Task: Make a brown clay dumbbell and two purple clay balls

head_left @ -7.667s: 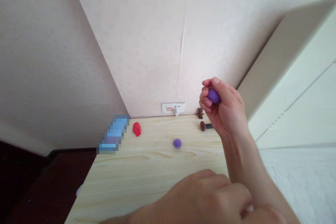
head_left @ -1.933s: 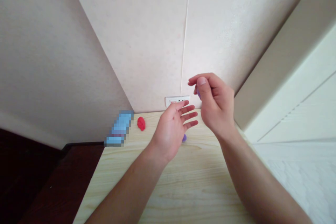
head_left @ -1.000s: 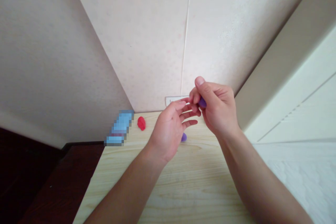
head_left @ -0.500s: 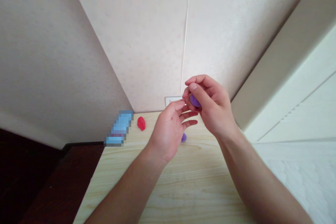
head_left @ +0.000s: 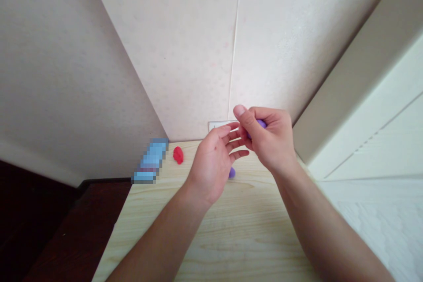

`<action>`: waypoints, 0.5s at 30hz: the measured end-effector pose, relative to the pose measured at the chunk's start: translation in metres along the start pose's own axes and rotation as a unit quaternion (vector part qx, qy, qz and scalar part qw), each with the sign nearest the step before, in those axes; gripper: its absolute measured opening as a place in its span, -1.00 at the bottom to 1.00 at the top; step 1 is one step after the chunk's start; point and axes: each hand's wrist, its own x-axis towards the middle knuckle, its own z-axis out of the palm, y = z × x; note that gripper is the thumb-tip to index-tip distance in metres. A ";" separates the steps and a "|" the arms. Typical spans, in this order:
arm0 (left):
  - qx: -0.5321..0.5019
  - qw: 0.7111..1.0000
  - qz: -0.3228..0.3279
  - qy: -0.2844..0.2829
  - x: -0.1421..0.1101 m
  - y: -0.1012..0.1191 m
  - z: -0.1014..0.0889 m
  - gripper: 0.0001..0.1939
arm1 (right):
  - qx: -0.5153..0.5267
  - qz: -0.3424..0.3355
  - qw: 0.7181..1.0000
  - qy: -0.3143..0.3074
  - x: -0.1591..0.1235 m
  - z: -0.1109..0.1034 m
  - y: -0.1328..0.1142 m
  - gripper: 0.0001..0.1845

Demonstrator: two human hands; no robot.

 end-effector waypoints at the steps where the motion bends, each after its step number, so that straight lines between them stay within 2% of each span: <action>1: -0.002 1.000 -0.003 0.004 0.000 0.000 0.000 -0.80 | -0.008 -0.010 1.000 0.015 0.000 0.000 0.000 -0.42; 3: -0.005 1.000 -0.010 0.008 0.000 0.000 0.000 -0.79 | -0.016 -0.031 0.999 0.033 0.000 -0.001 0.000 -0.36; 6: -0.003 1.000 -0.012 0.004 -0.001 0.000 0.000 -0.80 | -0.014 -0.036 0.999 0.026 0.000 -0.001 0.000 -0.39; 12: 0.001 1.000 0.002 0.004 -0.001 0.001 0.002 -0.81 | 0.076 0.011 0.993 -0.094 -0.001 -0.002 0.001 -0.76; 15: -0.001 1.000 0.006 0.009 0.000 0.001 0.002 -0.80 | 0.033 0.004 0.996 -0.088 0.000 -0.003 -0.001 -0.81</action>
